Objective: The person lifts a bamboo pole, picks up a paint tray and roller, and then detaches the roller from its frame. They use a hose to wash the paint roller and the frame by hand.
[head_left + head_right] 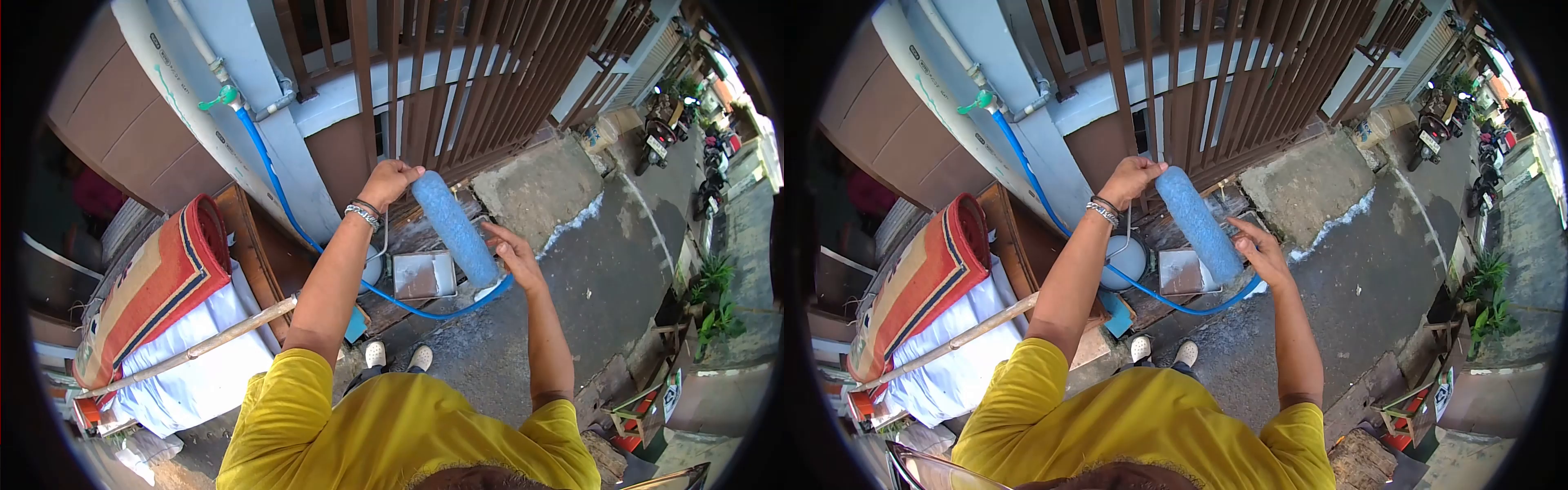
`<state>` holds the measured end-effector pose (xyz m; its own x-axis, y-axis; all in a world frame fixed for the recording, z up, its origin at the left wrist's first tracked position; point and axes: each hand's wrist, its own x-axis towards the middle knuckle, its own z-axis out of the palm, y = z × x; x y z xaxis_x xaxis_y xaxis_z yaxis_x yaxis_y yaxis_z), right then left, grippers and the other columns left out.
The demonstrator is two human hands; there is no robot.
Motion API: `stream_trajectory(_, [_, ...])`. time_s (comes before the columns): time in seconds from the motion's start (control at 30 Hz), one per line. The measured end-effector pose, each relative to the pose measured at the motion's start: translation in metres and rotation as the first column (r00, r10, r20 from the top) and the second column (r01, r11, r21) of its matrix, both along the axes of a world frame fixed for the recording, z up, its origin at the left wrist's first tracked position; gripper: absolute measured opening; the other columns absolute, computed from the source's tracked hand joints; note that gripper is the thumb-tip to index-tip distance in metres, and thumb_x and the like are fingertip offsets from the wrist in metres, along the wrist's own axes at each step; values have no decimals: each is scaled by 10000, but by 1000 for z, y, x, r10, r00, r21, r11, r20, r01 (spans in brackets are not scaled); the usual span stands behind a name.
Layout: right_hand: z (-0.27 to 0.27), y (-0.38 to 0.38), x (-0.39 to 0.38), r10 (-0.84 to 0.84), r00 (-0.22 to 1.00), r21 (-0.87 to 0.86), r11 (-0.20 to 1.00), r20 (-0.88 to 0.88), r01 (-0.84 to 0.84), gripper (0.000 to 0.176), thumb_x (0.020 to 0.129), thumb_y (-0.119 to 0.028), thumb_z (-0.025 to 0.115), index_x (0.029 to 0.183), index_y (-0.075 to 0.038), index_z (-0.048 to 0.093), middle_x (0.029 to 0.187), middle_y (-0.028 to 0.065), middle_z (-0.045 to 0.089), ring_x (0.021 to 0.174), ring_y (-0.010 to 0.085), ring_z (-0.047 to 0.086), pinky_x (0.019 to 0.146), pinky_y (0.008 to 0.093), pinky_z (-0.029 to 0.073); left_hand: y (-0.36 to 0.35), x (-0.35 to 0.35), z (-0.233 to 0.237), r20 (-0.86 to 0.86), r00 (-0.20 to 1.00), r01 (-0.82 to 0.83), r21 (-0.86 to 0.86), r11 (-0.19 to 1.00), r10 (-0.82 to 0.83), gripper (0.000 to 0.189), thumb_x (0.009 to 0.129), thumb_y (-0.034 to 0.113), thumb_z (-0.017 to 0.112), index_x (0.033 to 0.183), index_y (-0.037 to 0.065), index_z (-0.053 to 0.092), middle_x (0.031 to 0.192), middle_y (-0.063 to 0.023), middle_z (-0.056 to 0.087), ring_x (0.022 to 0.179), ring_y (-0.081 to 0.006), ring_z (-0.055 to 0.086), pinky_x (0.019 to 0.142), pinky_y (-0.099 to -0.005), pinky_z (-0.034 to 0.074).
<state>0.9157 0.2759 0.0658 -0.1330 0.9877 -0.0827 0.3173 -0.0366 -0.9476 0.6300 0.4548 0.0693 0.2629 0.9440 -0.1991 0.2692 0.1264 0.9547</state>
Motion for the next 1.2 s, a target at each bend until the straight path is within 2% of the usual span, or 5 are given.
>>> stream_trajectory(0.57, [37, 69, -83, -75, 857, 199, 979, 510, -33, 667, 714, -412, 793, 1192, -23, 538, 967, 257, 696, 935, 442, 675, 822, 503, 524, 13, 3, 92, -81, 835, 505, -282, 816, -545, 304, 935, 301, 715, 1055, 44, 605, 662, 77, 371, 511, -30, 311, 426, -223, 238])
stream_trajectory(0.8, [26, 47, -88, -224, 891, 328, 940, 394, 92, 617, 721, -381, 791, 1160, -45, 517, 978, 236, 693, 910, 437, 677, 796, 513, 525, -27, 17, 112, -141, 873, 456, -103, 884, -467, 459, 894, 194, 759, 1264, -29, 604, 826, -11, 616, 781, -128, 574, 712, -267, 490])
stream_trajectory(0.93, [27, 37, -88, -226, 914, 318, 941, 337, 115, 695, 699, -456, 808, 1175, -42, 518, 1018, 226, 691, 959, 418, 678, 834, 509, 525, -33, 10, 110, -195, 753, 640, -3, 768, -628, 462, 859, 171, 772, 1244, -12, 595, 877, -31, 613, 896, -142, 582, 818, -293, 493])
stream_trajectory(1.07, [40, 42, -67, -58, 974, 228, 974, 218, 7, 871, 628, -553, 856, 1278, -58, 553, 1057, 225, 692, 1004, 388, 683, 868, 473, 522, -49, 11, 112, -322, 839, 528, 290, 798, -438, 356, 854, 183, 770, 1111, 34, 574, 865, -31, 551, 807, -116, 529, 750, -296, 476])
stream_trajectory(1.2, [60, 54, -62, 18, 992, 217, 975, 123, -44, 990, 559, -662, 860, 1293, -64, 572, 1085, 217, 689, 1045, 370, 672, 896, 456, 512, -65, 12, 133, -303, 836, 519, 162, 839, -458, 303, 864, 66, 714, 1123, 31, 560, 920, 20, 496, 843, -73, 463, 754, -249, 416])
